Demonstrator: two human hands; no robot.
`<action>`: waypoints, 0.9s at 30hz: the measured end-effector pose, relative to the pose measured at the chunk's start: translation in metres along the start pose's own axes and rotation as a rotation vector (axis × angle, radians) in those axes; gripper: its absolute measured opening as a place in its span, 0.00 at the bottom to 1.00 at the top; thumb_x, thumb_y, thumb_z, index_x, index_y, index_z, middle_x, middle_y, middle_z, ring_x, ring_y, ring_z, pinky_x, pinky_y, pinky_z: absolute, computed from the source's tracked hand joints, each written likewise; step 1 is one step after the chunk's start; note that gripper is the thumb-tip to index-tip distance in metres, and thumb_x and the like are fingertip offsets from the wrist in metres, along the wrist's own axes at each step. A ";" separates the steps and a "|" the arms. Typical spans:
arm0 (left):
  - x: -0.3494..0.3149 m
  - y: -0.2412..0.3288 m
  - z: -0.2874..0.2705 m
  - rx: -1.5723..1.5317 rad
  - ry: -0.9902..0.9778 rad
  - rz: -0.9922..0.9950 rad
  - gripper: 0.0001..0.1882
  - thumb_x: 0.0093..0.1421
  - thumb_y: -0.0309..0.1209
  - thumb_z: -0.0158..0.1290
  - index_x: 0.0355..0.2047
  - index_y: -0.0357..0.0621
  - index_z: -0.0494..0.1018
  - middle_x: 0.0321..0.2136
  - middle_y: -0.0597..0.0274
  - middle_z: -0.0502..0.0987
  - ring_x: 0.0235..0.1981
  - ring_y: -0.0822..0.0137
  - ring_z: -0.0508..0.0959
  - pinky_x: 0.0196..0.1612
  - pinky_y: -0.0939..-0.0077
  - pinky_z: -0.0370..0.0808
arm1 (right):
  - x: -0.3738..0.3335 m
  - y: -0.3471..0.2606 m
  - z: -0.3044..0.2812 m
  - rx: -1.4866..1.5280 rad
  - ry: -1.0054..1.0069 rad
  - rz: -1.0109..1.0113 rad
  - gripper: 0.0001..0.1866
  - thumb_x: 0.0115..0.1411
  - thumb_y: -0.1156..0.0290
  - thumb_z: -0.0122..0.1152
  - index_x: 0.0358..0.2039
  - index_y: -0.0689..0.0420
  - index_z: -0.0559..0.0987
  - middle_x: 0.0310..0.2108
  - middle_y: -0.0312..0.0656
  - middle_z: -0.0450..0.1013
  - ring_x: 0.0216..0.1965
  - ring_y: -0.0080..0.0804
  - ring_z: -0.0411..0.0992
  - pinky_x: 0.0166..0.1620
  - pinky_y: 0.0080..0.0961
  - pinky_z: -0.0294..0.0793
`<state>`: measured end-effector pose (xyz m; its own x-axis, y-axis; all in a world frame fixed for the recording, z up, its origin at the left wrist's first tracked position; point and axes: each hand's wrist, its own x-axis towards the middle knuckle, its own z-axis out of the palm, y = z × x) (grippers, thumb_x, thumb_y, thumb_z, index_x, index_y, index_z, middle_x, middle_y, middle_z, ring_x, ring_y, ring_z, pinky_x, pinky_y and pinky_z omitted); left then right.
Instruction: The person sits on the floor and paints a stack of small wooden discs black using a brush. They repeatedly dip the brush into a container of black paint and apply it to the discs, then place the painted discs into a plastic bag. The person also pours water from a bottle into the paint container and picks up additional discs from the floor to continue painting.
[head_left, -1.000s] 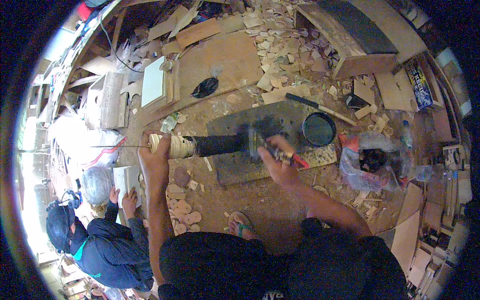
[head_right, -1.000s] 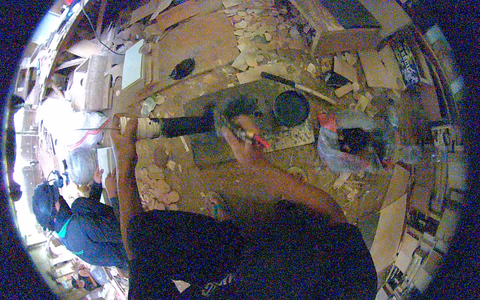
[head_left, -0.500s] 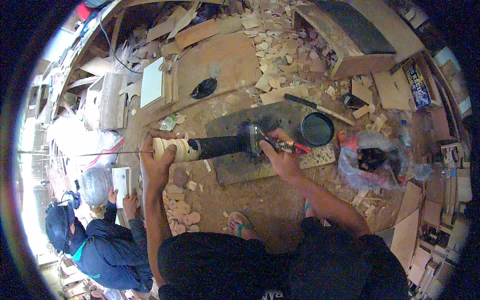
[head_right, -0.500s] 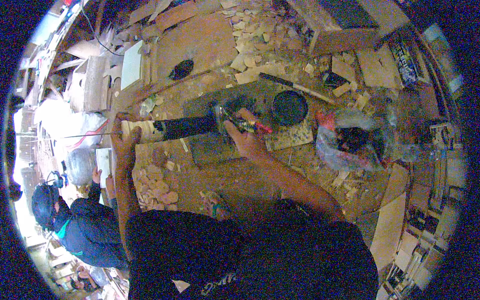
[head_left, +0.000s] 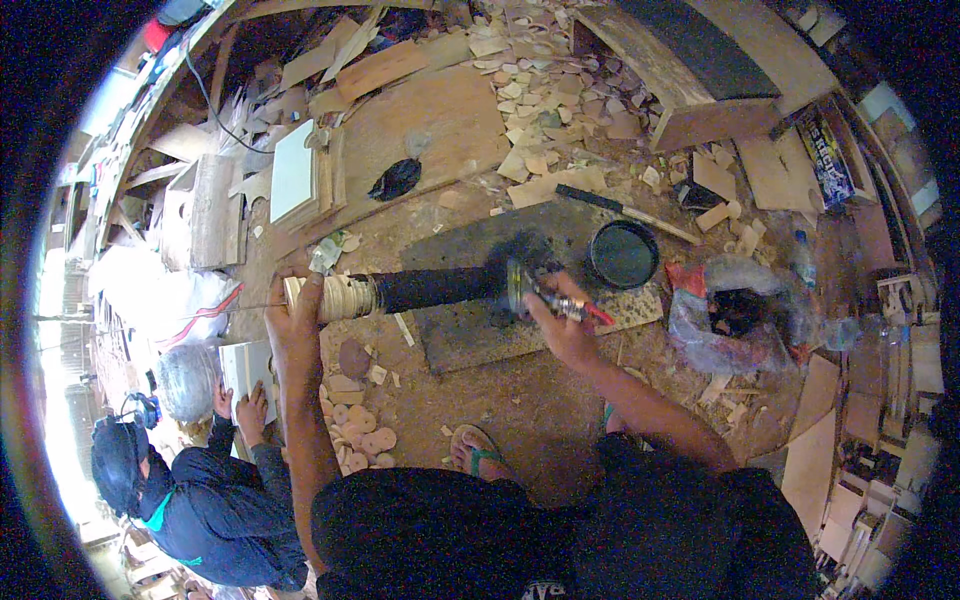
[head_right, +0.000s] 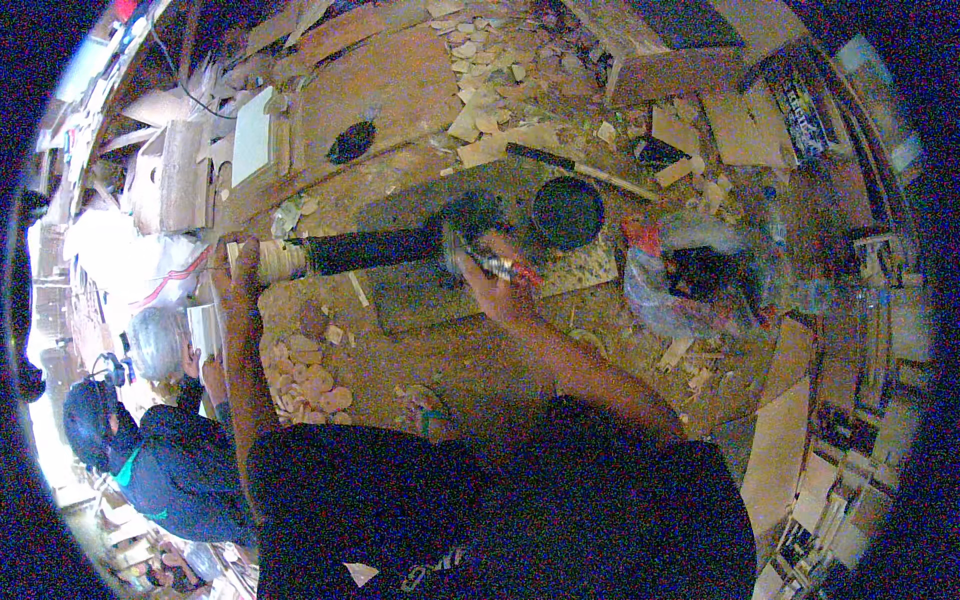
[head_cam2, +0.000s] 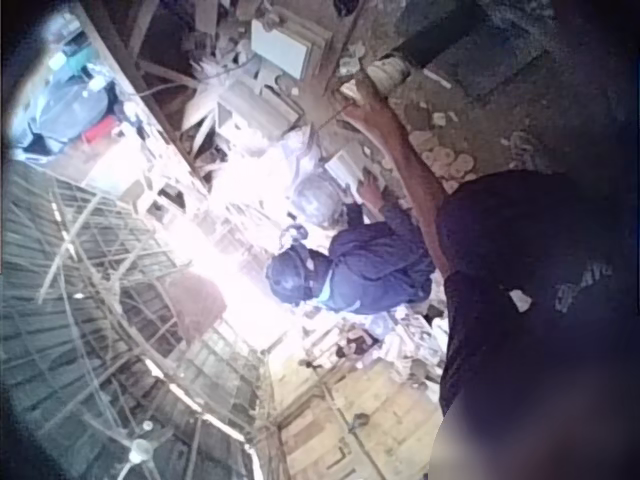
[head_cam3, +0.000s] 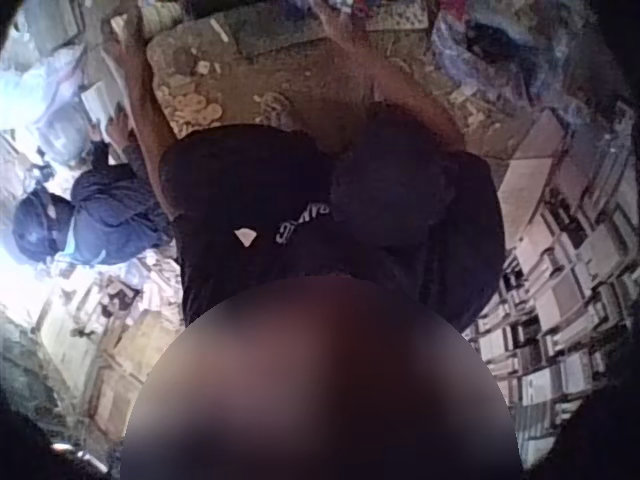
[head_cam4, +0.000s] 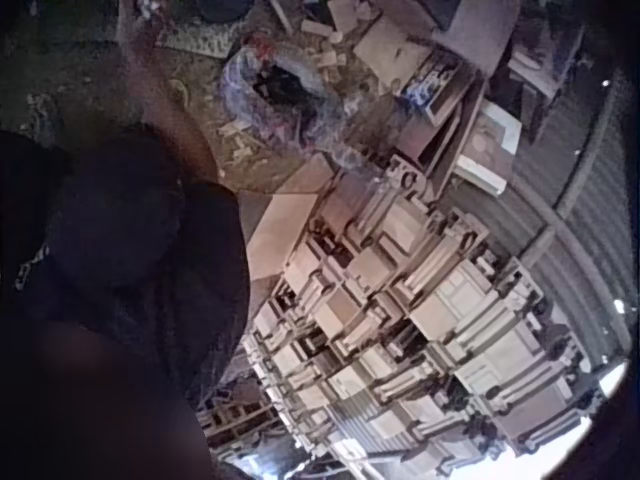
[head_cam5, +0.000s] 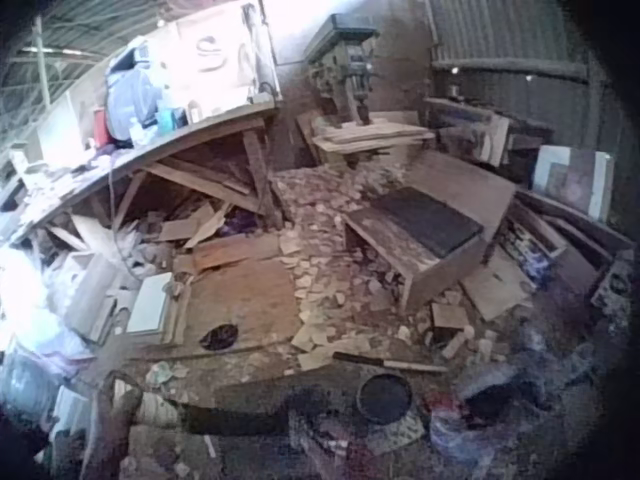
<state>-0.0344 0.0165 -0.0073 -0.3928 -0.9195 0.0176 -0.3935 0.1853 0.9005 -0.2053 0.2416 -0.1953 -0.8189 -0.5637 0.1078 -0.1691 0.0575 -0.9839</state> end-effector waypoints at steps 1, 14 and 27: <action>0.000 -0.001 0.001 0.000 0.035 0.006 0.11 0.57 0.33 0.56 0.37 0.43 0.70 0.27 0.64 0.74 0.28 0.73 0.74 0.31 0.75 0.74 | 0.006 0.002 0.002 0.016 -0.021 0.046 0.13 0.54 0.66 0.65 0.26 0.58 0.69 0.21 0.33 0.67 0.22 0.20 0.63 0.25 0.23 0.63; 0.017 -0.041 -0.017 -0.244 0.055 -0.205 0.22 0.58 0.38 0.55 0.48 0.42 0.64 0.40 0.57 0.74 0.36 0.66 0.77 0.34 0.68 0.78 | 0.005 0.025 0.000 -0.059 -0.045 0.048 0.12 0.54 0.66 0.65 0.28 0.59 0.71 0.23 0.40 0.69 0.24 0.32 0.67 0.28 0.33 0.67; 0.017 -0.031 -0.031 -0.025 -0.171 0.041 0.22 0.62 0.39 0.50 0.53 0.41 0.64 0.46 0.56 0.71 0.42 0.63 0.75 0.49 0.67 0.73 | 0.014 0.044 0.006 -0.260 0.208 -0.042 0.12 0.54 0.66 0.64 0.27 0.59 0.71 0.22 0.41 0.70 0.25 0.34 0.70 0.30 0.33 0.68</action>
<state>-0.0034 -0.0159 -0.0211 -0.5447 -0.8384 -0.0180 -0.3545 0.2107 0.9110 -0.2213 0.2310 -0.2382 -0.8983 -0.3909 0.2004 -0.3169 0.2609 -0.9118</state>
